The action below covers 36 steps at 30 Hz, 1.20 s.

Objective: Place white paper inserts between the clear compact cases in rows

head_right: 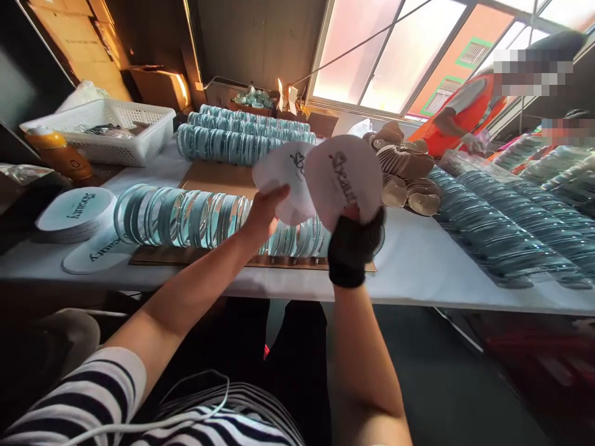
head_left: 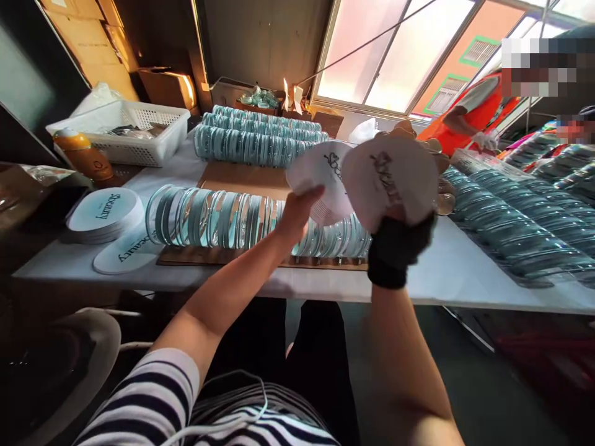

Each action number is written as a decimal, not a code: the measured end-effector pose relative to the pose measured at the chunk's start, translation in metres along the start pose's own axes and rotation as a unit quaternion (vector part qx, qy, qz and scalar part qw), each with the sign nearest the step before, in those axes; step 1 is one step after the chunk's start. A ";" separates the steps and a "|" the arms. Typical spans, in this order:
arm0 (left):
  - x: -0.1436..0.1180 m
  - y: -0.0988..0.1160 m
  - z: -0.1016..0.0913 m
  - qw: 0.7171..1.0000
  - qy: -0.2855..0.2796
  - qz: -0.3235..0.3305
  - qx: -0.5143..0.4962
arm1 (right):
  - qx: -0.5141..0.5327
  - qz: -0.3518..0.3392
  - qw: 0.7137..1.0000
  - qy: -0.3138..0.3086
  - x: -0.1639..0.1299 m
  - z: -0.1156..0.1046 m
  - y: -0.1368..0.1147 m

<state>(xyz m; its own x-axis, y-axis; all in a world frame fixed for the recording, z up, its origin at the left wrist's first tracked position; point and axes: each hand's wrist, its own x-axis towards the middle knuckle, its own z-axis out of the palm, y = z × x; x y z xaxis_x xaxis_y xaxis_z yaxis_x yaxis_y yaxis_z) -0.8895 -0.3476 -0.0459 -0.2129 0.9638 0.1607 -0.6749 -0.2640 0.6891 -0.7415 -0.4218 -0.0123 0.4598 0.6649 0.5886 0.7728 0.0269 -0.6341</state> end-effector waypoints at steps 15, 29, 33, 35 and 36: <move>0.036 0.021 -0.020 0.997 0.050 -0.053 -0.032 | -0.183 -0.104 0.926 -0.314 -0.073 0.040 0.008; 0.037 0.020 -0.024 0.995 0.060 -0.054 -0.065 | -0.106 -0.120 0.894 -0.419 -0.063 0.062 0.005; 0.043 0.010 -0.025 0.995 0.077 -0.037 -0.050 | 0.100 0.001 0.812 -0.575 -0.060 0.046 0.020; 0.045 0.005 -0.025 0.996 0.081 -0.017 -0.030 | 0.131 -0.001 0.839 -0.528 -0.044 0.043 0.023; 0.045 0.003 -0.025 0.997 0.079 -0.007 -0.016 | 0.128 -0.013 0.878 -0.461 -0.032 0.043 0.022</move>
<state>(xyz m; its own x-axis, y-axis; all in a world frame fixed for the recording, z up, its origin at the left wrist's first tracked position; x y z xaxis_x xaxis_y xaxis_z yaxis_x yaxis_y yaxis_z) -0.9185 -0.3060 -0.0544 -0.3099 0.9501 0.0368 -0.7006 -0.2544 0.6666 -0.7586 -0.4102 -0.0665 -0.1967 0.9802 0.0229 0.5994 0.1387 -0.7883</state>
